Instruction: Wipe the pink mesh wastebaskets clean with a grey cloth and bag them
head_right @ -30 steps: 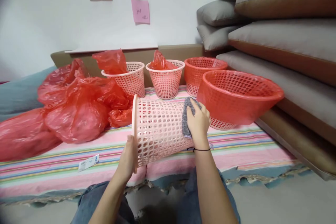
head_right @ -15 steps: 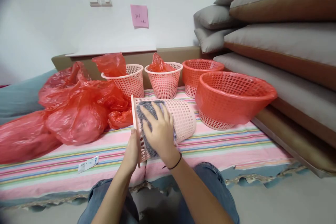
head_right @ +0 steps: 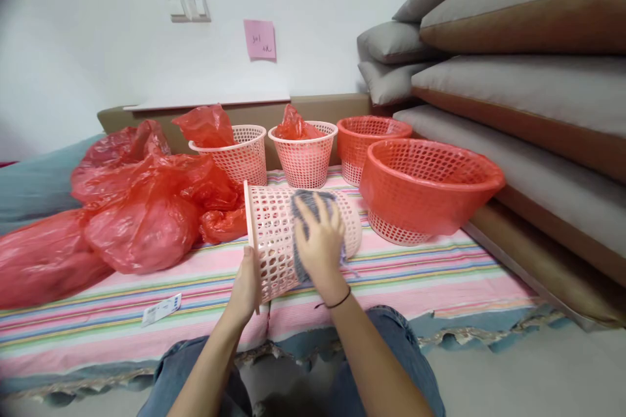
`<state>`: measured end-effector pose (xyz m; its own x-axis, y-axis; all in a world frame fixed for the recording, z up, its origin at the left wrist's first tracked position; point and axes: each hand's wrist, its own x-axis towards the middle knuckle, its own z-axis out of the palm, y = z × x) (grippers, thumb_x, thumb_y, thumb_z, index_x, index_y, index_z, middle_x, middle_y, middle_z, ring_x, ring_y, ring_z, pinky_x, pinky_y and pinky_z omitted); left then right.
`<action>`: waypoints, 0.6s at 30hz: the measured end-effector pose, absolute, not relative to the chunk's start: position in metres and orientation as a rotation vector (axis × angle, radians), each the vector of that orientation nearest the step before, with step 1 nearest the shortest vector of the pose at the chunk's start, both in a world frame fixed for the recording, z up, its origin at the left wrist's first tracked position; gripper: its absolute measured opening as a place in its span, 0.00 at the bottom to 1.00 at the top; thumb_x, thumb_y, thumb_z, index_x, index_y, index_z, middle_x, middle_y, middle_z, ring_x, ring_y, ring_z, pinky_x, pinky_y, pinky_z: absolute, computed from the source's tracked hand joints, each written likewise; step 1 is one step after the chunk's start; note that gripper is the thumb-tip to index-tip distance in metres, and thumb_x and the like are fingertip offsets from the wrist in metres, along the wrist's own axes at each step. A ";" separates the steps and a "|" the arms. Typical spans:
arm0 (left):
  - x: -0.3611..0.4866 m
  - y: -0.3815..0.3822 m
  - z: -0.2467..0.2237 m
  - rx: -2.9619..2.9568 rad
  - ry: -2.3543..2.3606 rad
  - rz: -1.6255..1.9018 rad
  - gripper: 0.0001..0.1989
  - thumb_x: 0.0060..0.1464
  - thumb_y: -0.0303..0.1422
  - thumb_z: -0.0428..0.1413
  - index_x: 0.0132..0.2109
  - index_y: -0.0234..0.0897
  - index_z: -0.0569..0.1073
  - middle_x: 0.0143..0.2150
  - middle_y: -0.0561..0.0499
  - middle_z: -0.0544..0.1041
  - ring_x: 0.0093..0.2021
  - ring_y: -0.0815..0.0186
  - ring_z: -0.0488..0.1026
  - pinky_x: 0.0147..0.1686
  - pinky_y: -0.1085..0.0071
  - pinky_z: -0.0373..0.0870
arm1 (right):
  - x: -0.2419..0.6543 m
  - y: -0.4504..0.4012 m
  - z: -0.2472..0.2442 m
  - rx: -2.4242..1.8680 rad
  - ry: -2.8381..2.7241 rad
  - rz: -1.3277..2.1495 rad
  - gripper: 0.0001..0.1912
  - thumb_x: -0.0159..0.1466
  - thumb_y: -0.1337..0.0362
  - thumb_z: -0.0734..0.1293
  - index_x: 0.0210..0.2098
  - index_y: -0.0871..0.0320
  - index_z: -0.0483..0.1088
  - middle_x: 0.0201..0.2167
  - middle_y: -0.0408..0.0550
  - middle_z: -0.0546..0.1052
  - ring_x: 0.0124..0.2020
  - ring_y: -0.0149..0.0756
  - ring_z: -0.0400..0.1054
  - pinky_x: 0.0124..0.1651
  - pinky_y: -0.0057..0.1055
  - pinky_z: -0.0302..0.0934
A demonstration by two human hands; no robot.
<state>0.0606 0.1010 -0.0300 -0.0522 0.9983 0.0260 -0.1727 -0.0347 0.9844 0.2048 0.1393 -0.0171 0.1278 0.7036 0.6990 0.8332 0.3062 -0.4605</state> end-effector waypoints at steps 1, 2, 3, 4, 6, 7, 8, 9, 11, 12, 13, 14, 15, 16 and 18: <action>0.061 0.102 -0.030 1.095 1.110 1.364 0.38 0.52 0.62 0.47 0.44 0.31 0.79 0.42 0.40 0.82 0.54 0.49 0.74 0.56 0.55 0.69 | 0.188 0.129 -0.013 -1.364 -1.671 -0.174 0.24 0.67 0.61 0.59 0.61 0.41 0.64 0.65 0.42 0.61 0.65 0.51 0.51 0.63 0.55 0.51; 0.060 0.102 -0.029 1.120 1.122 1.383 0.37 0.53 0.62 0.46 0.43 0.32 0.79 0.43 0.40 0.82 0.54 0.49 0.74 0.56 0.56 0.69 | 0.174 0.119 -0.009 -1.308 -1.719 -0.171 0.24 0.66 0.61 0.60 0.61 0.39 0.63 0.66 0.40 0.60 0.65 0.52 0.50 0.63 0.54 0.51; 0.060 0.103 -0.029 1.144 1.139 1.403 0.36 0.54 0.61 0.46 0.44 0.32 0.79 0.44 0.41 0.82 0.55 0.50 0.74 0.56 0.57 0.69 | 0.162 0.111 -0.006 -1.267 -1.743 -0.164 0.25 0.66 0.62 0.60 0.62 0.39 0.63 0.67 0.39 0.58 0.66 0.52 0.49 0.64 0.54 0.51; 0.059 0.103 -0.028 1.162 1.156 1.421 0.35 0.55 0.61 0.46 0.45 0.32 0.78 0.46 0.41 0.82 0.55 0.51 0.73 0.57 0.58 0.68 | 0.155 0.106 -0.005 -1.240 -1.754 -0.154 0.25 0.66 0.62 0.60 0.62 0.38 0.63 0.67 0.38 0.58 0.67 0.52 0.48 0.64 0.53 0.50; 0.057 0.104 -0.027 1.189 1.163 1.431 0.35 0.57 0.59 0.45 0.49 0.32 0.77 0.50 0.42 0.80 0.58 0.52 0.71 0.60 0.59 0.65 | 0.152 0.104 -0.004 -1.221 -1.775 -0.128 0.24 0.67 0.61 0.60 0.62 0.39 0.63 0.67 0.37 0.58 0.67 0.50 0.47 0.65 0.52 0.49; 0.057 0.105 -0.027 1.192 1.146 1.418 0.36 0.57 0.59 0.44 0.51 0.32 0.76 0.52 0.41 0.79 0.59 0.53 0.70 0.61 0.59 0.63 | 0.158 0.108 -0.005 -1.229 -1.783 -0.117 0.24 0.67 0.61 0.59 0.62 0.39 0.63 0.67 0.37 0.58 0.67 0.49 0.47 0.65 0.51 0.49; 0.056 0.105 -0.026 1.189 1.124 1.396 0.37 0.58 0.59 0.43 0.53 0.31 0.75 0.53 0.40 0.78 0.60 0.53 0.69 0.62 0.58 0.61 | 0.167 0.116 -0.006 -1.253 -1.781 -0.108 0.24 0.67 0.61 0.59 0.62 0.39 0.62 0.67 0.37 0.59 0.67 0.48 0.48 0.65 0.51 0.50; 0.055 0.106 -0.026 1.182 1.104 1.371 0.37 0.58 0.59 0.43 0.53 0.30 0.75 0.53 0.40 0.78 0.60 0.52 0.69 0.62 0.58 0.60 | 0.179 0.125 -0.009 -1.291 -1.759 -0.101 0.24 0.68 0.61 0.59 0.62 0.39 0.62 0.66 0.38 0.60 0.66 0.48 0.49 0.65 0.51 0.50; 0.053 0.106 -0.026 1.176 1.083 1.317 0.38 0.57 0.60 0.43 0.52 0.29 0.75 0.52 0.38 0.79 0.60 0.51 0.69 0.63 0.56 0.59 | 0.207 0.148 -0.016 -1.412 -1.628 -0.081 0.23 0.68 0.60 0.59 0.61 0.42 0.64 0.65 0.42 0.62 0.65 0.48 0.51 0.65 0.53 0.50; 0.053 0.105 -0.027 1.178 1.082 1.290 0.39 0.57 0.60 0.43 0.51 0.29 0.76 0.51 0.38 0.79 0.60 0.50 0.70 0.62 0.55 0.60 | 0.222 0.159 -0.020 -1.480 -1.534 -0.063 0.22 0.68 0.60 0.59 0.61 0.44 0.65 0.64 0.44 0.64 0.64 0.48 0.53 0.64 0.54 0.50; 0.053 0.105 -0.027 1.181 1.078 1.261 0.39 0.56 0.61 0.43 0.51 0.29 0.77 0.50 0.37 0.80 0.58 0.50 0.71 0.62 0.55 0.61 | 0.234 0.168 -0.024 -1.542 -1.445 -0.036 0.22 0.67 0.60 0.59 0.60 0.46 0.66 0.63 0.47 0.65 0.63 0.49 0.54 0.64 0.55 0.50; 0.053 0.104 -0.028 1.183 1.069 1.239 0.40 0.56 0.61 0.43 0.50 0.29 0.77 0.48 0.37 0.81 0.57 0.49 0.72 0.61 0.54 0.62 | 0.244 0.174 -0.027 -1.595 -1.364 -0.016 0.22 0.67 0.59 0.59 0.59 0.47 0.67 0.62 0.48 0.66 0.62 0.49 0.55 0.63 0.56 0.51; 0.053 0.104 -0.029 1.184 1.054 1.229 0.40 0.56 0.61 0.42 0.50 0.29 0.77 0.47 0.38 0.81 0.56 0.49 0.73 0.60 0.55 0.63 | 0.249 0.178 -0.028 -1.637 -1.310 -0.003 0.21 0.67 0.59 0.59 0.59 0.48 0.68 0.62 0.50 0.66 0.62 0.50 0.55 0.63 0.57 0.51; 0.053 0.104 -0.030 1.181 1.037 1.233 0.40 0.56 0.61 0.42 0.50 0.29 0.77 0.48 0.38 0.81 0.56 0.50 0.73 0.60 0.56 0.63 | 0.250 0.177 -0.029 -1.661 -1.289 -0.004 0.21 0.67 0.59 0.60 0.59 0.48 0.68 0.62 0.50 0.66 0.62 0.51 0.55 0.62 0.58 0.51; 0.055 0.105 -0.033 1.165 1.000 1.275 0.39 0.57 0.60 0.42 0.51 0.29 0.76 0.50 0.39 0.80 0.58 0.52 0.72 0.62 0.58 0.62 | 0.238 0.167 -0.027 -1.641 -1.361 -0.045 0.22 0.67 0.58 0.59 0.60 0.47 0.67 0.63 0.49 0.64 0.63 0.53 0.53 0.62 0.59 0.50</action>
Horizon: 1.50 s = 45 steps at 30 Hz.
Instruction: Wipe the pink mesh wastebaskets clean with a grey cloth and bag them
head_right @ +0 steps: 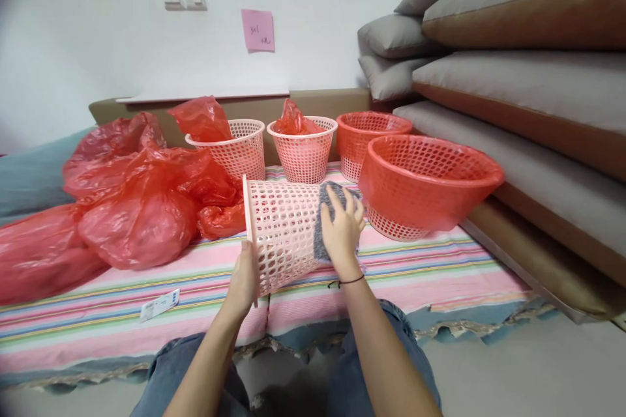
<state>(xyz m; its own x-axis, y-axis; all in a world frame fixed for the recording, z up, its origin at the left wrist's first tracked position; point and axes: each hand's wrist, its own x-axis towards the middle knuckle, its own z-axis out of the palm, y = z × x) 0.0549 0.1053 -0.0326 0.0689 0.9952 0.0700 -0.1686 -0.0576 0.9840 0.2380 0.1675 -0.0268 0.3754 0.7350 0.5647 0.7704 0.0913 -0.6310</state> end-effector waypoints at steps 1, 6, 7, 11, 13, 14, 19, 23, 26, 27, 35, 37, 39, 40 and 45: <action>0.056 0.107 -0.034 1.157 0.986 1.298 0.39 0.58 0.60 0.42 0.53 0.29 0.76 0.51 0.39 0.79 0.58 0.53 0.71 0.62 0.59 0.61 | 0.226 0.159 -0.024 -1.593 -1.441 -0.073 0.22 0.68 0.58 0.59 0.60 0.46 0.66 0.64 0.48 0.63 0.64 0.53 0.52 0.63 0.58 0.50; 0.058 0.114 -0.034 1.157 1.054 1.409 0.37 0.58 0.59 0.43 0.60 0.34 0.70 0.61 0.43 0.73 0.64 0.55 0.64 0.64 0.61 0.58 | 0.164 0.114 -0.013 -1.263 -1.783 -0.161 0.24 0.68 0.60 0.59 0.63 0.40 0.61 0.68 0.41 0.56 0.67 0.51 0.46 0.64 0.53 0.49; 0.058 0.115 -0.033 1.168 1.078 1.438 0.36 0.59 0.58 0.44 0.61 0.36 0.70 0.62 0.44 0.71 0.66 0.56 0.62 0.65 0.62 0.55 | 0.159 0.112 -0.012 -1.237 -1.801 -0.167 0.24 0.68 0.60 0.59 0.63 0.39 0.61 0.68 0.40 0.55 0.67 0.51 0.46 0.65 0.52 0.48; 0.055 0.120 -0.029 1.176 1.070 1.424 0.36 0.58 0.58 0.44 0.55 0.32 0.74 0.56 0.41 0.76 0.64 0.55 0.65 0.65 0.60 0.56 | 0.182 0.138 -0.019 -1.344 -1.698 -0.155 0.23 0.69 0.60 0.58 0.63 0.40 0.61 0.66 0.41 0.58 0.65 0.49 0.49 0.64 0.52 0.49; 0.054 0.122 -0.029 1.141 1.081 1.373 0.38 0.57 0.60 0.44 0.54 0.30 0.75 0.52 0.39 0.79 0.60 0.52 0.70 0.63 0.57 0.59 | 0.210 0.160 -0.027 -1.497 -1.521 -0.126 0.23 0.69 0.58 0.57 0.62 0.42 0.63 0.65 0.44 0.61 0.63 0.50 0.51 0.62 0.54 0.49; 0.054 0.121 -0.029 1.127 1.087 1.348 0.39 0.56 0.60 0.44 0.53 0.30 0.75 0.50 0.39 0.80 0.58 0.51 0.71 0.62 0.56 0.61 | 0.224 0.170 -0.032 -1.574 -1.414 -0.102 0.22 0.68 0.58 0.57 0.61 0.44 0.65 0.64 0.46 0.63 0.61 0.51 0.53 0.61 0.55 0.50; 0.055 0.118 -0.029 1.118 1.059 1.302 0.40 0.55 0.62 0.44 0.50 0.28 0.77 0.47 0.37 0.81 0.55 0.48 0.74 0.58 0.55 0.67 | 0.248 0.180 -0.043 -1.739 -1.142 -0.053 0.23 0.68 0.57 0.57 0.61 0.47 0.66 0.63 0.52 0.63 0.60 0.53 0.54 0.59 0.58 0.52; 0.057 0.118 -0.031 1.139 1.063 1.348 0.39 0.57 0.60 0.42 0.53 0.30 0.75 0.51 0.39 0.79 0.58 0.51 0.72 0.59 0.58 0.66 | 0.197 0.141 -0.035 -1.504 -1.493 -0.195 0.23 0.68 0.60 0.58 0.62 0.43 0.64 0.65 0.46 0.60 0.63 0.51 0.50 0.63 0.55 0.50; 0.057 0.119 -0.033 1.180 1.162 1.454 0.37 0.58 0.58 0.44 0.57 0.32 0.73 0.59 0.42 0.75 0.64 0.53 0.65 0.64 0.60 0.59 | 0.158 0.112 -0.029 -1.293 -1.701 -0.224 0.24 0.67 0.61 0.60 0.62 0.39 0.62 0.67 0.43 0.56 0.65 0.52 0.47 0.63 0.53 0.50; 0.056 0.119 -0.034 1.191 1.184 1.485 0.36 0.58 0.58 0.45 0.58 0.33 0.72 0.60 0.43 0.73 0.65 0.54 0.63 0.65 0.61 0.57 | 0.151 0.107 -0.028 -1.251 -1.733 -0.230 0.24 0.67 0.61 0.60 0.62 0.39 0.62 0.67 0.42 0.55 0.65 0.53 0.47 0.63 0.53 0.50; 0.051 0.116 -0.031 1.177 1.077 1.295 0.40 0.58 0.60 0.42 0.55 0.28 0.74 0.52 0.38 0.79 0.59 0.50 0.71 0.61 0.54 0.62 | 0.215 0.157 -0.035 -1.552 -1.433 -0.172 0.22 0.68 0.59 0.58 0.61 0.43 0.65 0.63 0.45 0.63 0.61 0.49 0.54 0.62 0.53 0.52; 0.050 0.114 -0.032 1.202 1.057 1.261 0.40 0.58 0.60 0.42 0.54 0.28 0.75 0.54 0.38 0.77 0.61 0.50 0.69 0.63 0.55 0.60 | 0.237 0.170 -0.039 -1.691 -1.247 -0.110 0.22 0.68 0.58 0.58 0.61 0.46 0.66 0.62 0.49 0.65 0.59 0.50 0.56 0.60 0.54 0.54; 0.050 0.113 -0.034 1.210 1.042 1.270 0.39 0.58 0.60 0.42 0.54 0.28 0.75 0.55 0.38 0.77 0.62 0.51 0.67 0.64 0.56 0.59 | 0.246 0.173 -0.043 -1.765 -1.142 -0.074 0.22 0.68 0.58 0.58 0.60 0.48 0.66 0.62 0.52 0.64 0.58 0.52 0.56 0.58 0.56 0.56; 0.051 0.113 -0.036 1.204 1.041 1.285 0.39 0.58 0.59 0.42 0.54 0.28 0.75 0.55 0.38 0.77 0.62 0.51 0.68 0.63 0.57 0.59 | 0.244 0.171 -0.043 -1.767 -1.144 -0.082 0.22 0.68 0.58 0.58 0.60 0.47 0.66 0.63 0.52 0.64 0.59 0.53 0.56 0.58 0.56 0.56; 0.054 0.117 -0.041 1.168 1.022 1.352 0.39 0.59 0.59 0.41 0.56 0.30 0.74 0.54 0.39 0.78 0.60 0.51 0.69 0.61 0.57 0.62 | 0.186 0.129 -0.039 -1.464 -1.553 -0.260 0.22 0.68 0.61 0.59 0.61 0.41 0.64 0.65 0.44 0.59 0.63 0.52 0.49 0.63 0.55 0.50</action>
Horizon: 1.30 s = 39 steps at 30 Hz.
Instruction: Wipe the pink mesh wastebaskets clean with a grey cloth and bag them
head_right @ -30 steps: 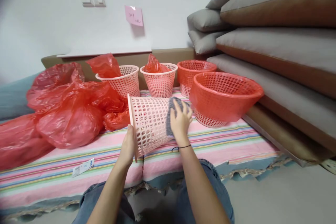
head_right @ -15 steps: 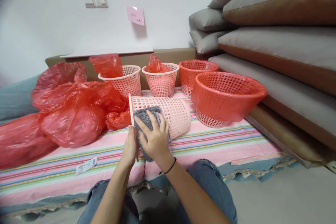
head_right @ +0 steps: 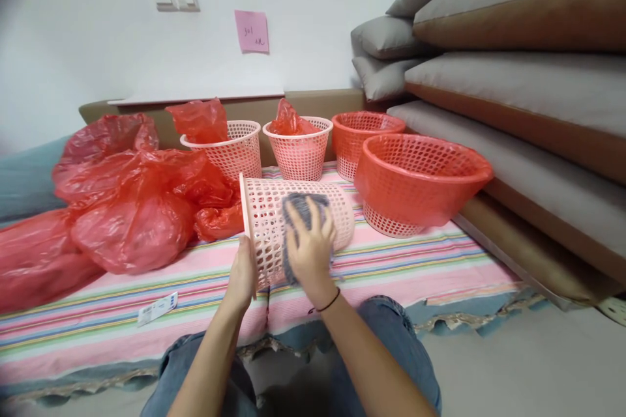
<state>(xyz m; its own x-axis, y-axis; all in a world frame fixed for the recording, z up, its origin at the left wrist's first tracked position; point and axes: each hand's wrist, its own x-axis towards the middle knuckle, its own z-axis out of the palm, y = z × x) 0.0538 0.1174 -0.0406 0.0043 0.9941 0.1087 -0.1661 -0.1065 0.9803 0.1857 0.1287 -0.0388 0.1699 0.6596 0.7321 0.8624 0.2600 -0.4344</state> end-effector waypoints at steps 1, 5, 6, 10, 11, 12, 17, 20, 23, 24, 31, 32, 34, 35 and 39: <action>0.054 0.118 -0.041 1.173 1.050 1.377 0.38 0.59 0.59 0.41 0.56 0.31 0.73 0.55 0.40 0.77 0.61 0.51 0.69 0.62 0.58 0.62 | 0.173 0.120 -0.037 -1.383 -1.630 -0.281 0.23 0.68 0.61 0.60 0.61 0.40 0.64 0.66 0.43 0.58 0.64 0.52 0.48 0.63 0.54 0.50; 0.050 0.120 -0.040 1.197 1.204 1.429 0.37 0.57 0.59 0.44 0.55 0.32 0.74 0.52 0.41 0.79 0.56 0.53 0.73 0.58 0.60 0.67 | 0.155 0.111 -0.033 -1.240 -1.768 -0.293 0.24 0.66 0.61 0.62 0.61 0.38 0.64 0.67 0.41 0.56 0.64 0.51 0.49 0.63 0.50 0.50; 0.049 0.121 -0.039 1.198 1.200 1.412 0.37 0.57 0.60 0.44 0.53 0.31 0.75 0.48 0.41 0.81 0.53 0.53 0.75 0.55 0.60 0.69 | 0.161 0.117 -0.033 -1.257 -1.756 -0.283 0.24 0.66 0.61 0.62 0.61 0.38 0.63 0.66 0.41 0.57 0.64 0.50 0.49 0.63 0.49 0.50; 0.050 0.119 -0.031 1.177 1.064 1.331 0.38 0.58 0.60 0.42 0.51 0.29 0.76 0.44 0.39 0.82 0.52 0.51 0.76 0.55 0.57 0.69 | 0.206 0.155 -0.038 -1.475 -1.475 -0.217 0.22 0.67 0.59 0.59 0.60 0.43 0.66 0.63 0.44 0.63 0.61 0.48 0.52 0.62 0.50 0.50; 0.050 0.118 -0.030 1.169 1.038 1.318 0.38 0.58 0.59 0.43 0.51 0.29 0.76 0.45 0.39 0.82 0.53 0.51 0.75 0.57 0.57 0.68 | 0.218 0.163 -0.041 -1.539 -1.377 -0.192 0.21 0.68 0.58 0.58 0.60 0.44 0.67 0.62 0.46 0.64 0.60 0.48 0.53 0.61 0.51 0.51; 0.050 0.117 -0.029 1.156 1.024 1.299 0.38 0.57 0.59 0.43 0.52 0.29 0.76 0.46 0.38 0.81 0.54 0.50 0.75 0.57 0.56 0.67 | 0.229 0.170 -0.044 -1.592 -1.291 -0.166 0.21 0.67 0.57 0.58 0.59 0.45 0.67 0.62 0.47 0.65 0.58 0.49 0.54 0.60 0.52 0.52; 0.043 0.114 -0.028 1.140 0.978 1.195 0.38 0.52 0.61 0.49 0.49 0.29 0.78 0.45 0.38 0.82 0.53 0.48 0.75 0.58 0.53 0.65 | 0.255 0.184 -0.053 -1.674 -1.135 -0.086 0.23 0.67 0.54 0.56 0.59 0.46 0.68 0.60 0.50 0.66 0.57 0.49 0.56 0.58 0.53 0.52; 0.033 0.112 -0.030 1.281 1.000 1.126 0.35 0.52 0.60 0.51 0.45 0.31 0.79 0.47 0.39 0.81 0.52 0.49 0.75 0.59 0.55 0.64 | 0.255 0.185 -0.055 -1.664 -1.139 -0.068 0.24 0.67 0.53 0.56 0.60 0.46 0.67 0.60 0.50 0.66 0.58 0.49 0.56 0.59 0.52 0.51; 0.023 0.106 -0.036 1.406 1.088 1.106 0.30 0.53 0.57 0.52 0.41 0.33 0.79 0.44 0.41 0.81 0.50 0.52 0.75 0.59 0.57 0.63 | 0.255 0.185 -0.055 -1.646 -1.138 -0.025 0.25 0.66 0.52 0.57 0.60 0.46 0.66 0.61 0.50 0.65 0.59 0.49 0.55 0.60 0.52 0.50; 0.021 0.104 -0.038 1.429 1.117 1.098 0.29 0.54 0.57 0.51 0.39 0.33 0.79 0.42 0.42 0.81 0.49 0.52 0.74 0.58 0.57 0.63 | 0.256 0.185 -0.055 -1.643 -1.135 -0.010 0.25 0.66 0.52 0.57 0.60 0.46 0.66 0.62 0.50 0.65 0.59 0.49 0.54 0.60 0.52 0.50; 0.020 0.086 -0.057 1.426 1.251 1.116 0.30 0.50 0.61 0.51 0.28 0.37 0.74 0.33 0.45 0.78 0.39 0.56 0.72 0.46 0.62 0.68 | 0.260 0.185 -0.054 -1.662 -1.077 0.043 0.25 0.66 0.52 0.57 0.60 0.46 0.66 0.61 0.50 0.65 0.59 0.51 0.55 0.59 0.52 0.51; 0.022 0.086 -0.060 1.422 1.280 1.156 0.30 0.48 0.63 0.51 0.25 0.38 0.72 0.29 0.46 0.77 0.36 0.57 0.71 0.43 0.63 0.69 | 0.260 0.185 -0.055 -1.665 -1.075 0.048 0.25 0.66 0.52 0.57 0.60 0.46 0.66 0.61 0.50 0.65 0.59 0.51 0.55 0.59 0.52 0.52; 0.026 0.088 -0.065 1.402 1.349 1.235 0.32 0.46 0.65 0.49 0.20 0.40 0.66 0.22 0.48 0.71 0.30 0.59 0.68 0.36 0.65 0.68 | 0.259 0.184 -0.055 -1.665 -1.087 0.048 0.25 0.66 0.52 0.57 0.60 0.46 0.66 0.61 0.51 0.64 0.59 0.51 0.54 0.59 0.52 0.52; 0.027 0.090 -0.066 1.388 1.377 1.266 0.32 0.46 0.66 0.48 0.19 0.41 0.64 0.20 0.49 0.68 0.28 0.60 0.67 0.33 0.65 0.67 | 0.258 0.183 -0.054 -1.660 -1.103 0.038 0.25 0.66 0.52 0.57 0.60 0.46 0.66 0.62 0.50 0.64 0.59 0.50 0.54 0.59 0.52 0.52; 0.029 0.099 -0.060 1.320 1.442 1.348 0.31 0.53 0.62 0.43 0.18 0.43 0.61 0.16 0.51 0.63 0.26 0.60 0.67 0.29 0.66 0.64 | 0.254 0.176 -0.049 -1.643 -1.190 -0.037 0.23 0.67 0.54 0.57 0.60 0.45 0.67 0.62 0.49 0.64 0.59 0.50 0.54 0.59 0.54 0.51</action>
<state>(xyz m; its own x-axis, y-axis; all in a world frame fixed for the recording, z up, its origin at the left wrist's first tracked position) 0.0294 0.0994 -0.0604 -0.1891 0.9744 0.1213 0.1865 -0.0856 0.9787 0.2536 0.1762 -0.0494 0.5035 0.6686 0.5472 0.7010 0.0541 -0.7111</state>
